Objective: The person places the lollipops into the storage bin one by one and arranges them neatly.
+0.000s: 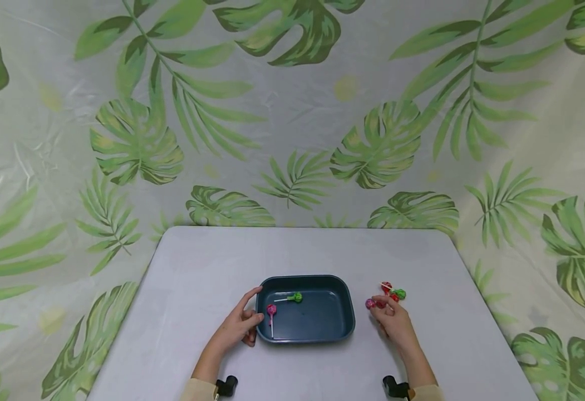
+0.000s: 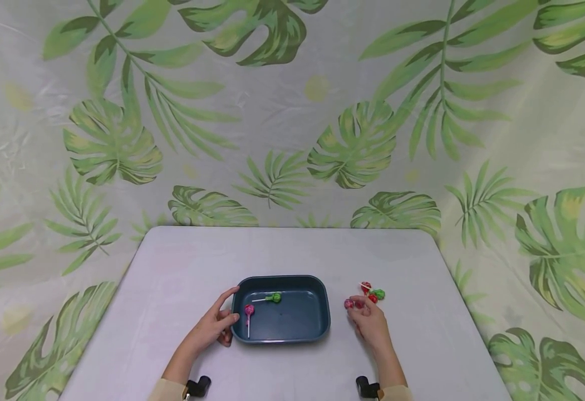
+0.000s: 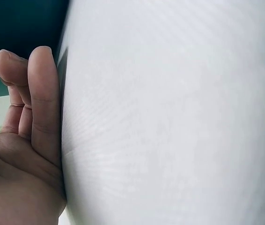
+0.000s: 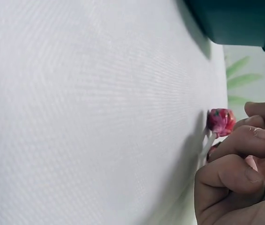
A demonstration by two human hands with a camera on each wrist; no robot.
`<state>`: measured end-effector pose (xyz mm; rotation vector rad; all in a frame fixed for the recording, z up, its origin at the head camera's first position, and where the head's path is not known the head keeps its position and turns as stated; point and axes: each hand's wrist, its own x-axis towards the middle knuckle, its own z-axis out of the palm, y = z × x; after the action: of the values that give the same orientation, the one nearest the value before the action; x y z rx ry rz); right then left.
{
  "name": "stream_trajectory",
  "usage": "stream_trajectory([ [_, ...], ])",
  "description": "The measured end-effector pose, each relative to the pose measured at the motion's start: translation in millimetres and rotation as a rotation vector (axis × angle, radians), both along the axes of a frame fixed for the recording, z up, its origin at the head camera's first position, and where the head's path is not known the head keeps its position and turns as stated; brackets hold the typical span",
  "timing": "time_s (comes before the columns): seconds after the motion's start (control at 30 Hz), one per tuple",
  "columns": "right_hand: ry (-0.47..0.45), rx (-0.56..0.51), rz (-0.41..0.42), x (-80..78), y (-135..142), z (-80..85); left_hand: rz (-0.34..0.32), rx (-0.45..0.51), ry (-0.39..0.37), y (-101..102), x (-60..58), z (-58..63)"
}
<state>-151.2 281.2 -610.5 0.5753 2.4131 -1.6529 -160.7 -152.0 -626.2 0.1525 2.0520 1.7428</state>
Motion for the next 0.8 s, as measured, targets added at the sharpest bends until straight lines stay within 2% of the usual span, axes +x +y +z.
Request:
stream_trajectory([
  [0.3, 0.045, 0.103, -0.003, -2.1, -4.7, -7.2, 0.004, -0.008, 0.005, 0.4, 0.8, 0.4],
  [0.57, 0.049, 0.090, -0.047, -8.1, -9.0, -13.1, 0.006, -0.011, -0.006, 1.0, 1.4, 2.1],
  [0.8, 0.054, 0.124, -0.029, -9.5, -10.9, -10.9, 0.010, 0.012, -0.006, 1.1, 1.1, 2.1],
])
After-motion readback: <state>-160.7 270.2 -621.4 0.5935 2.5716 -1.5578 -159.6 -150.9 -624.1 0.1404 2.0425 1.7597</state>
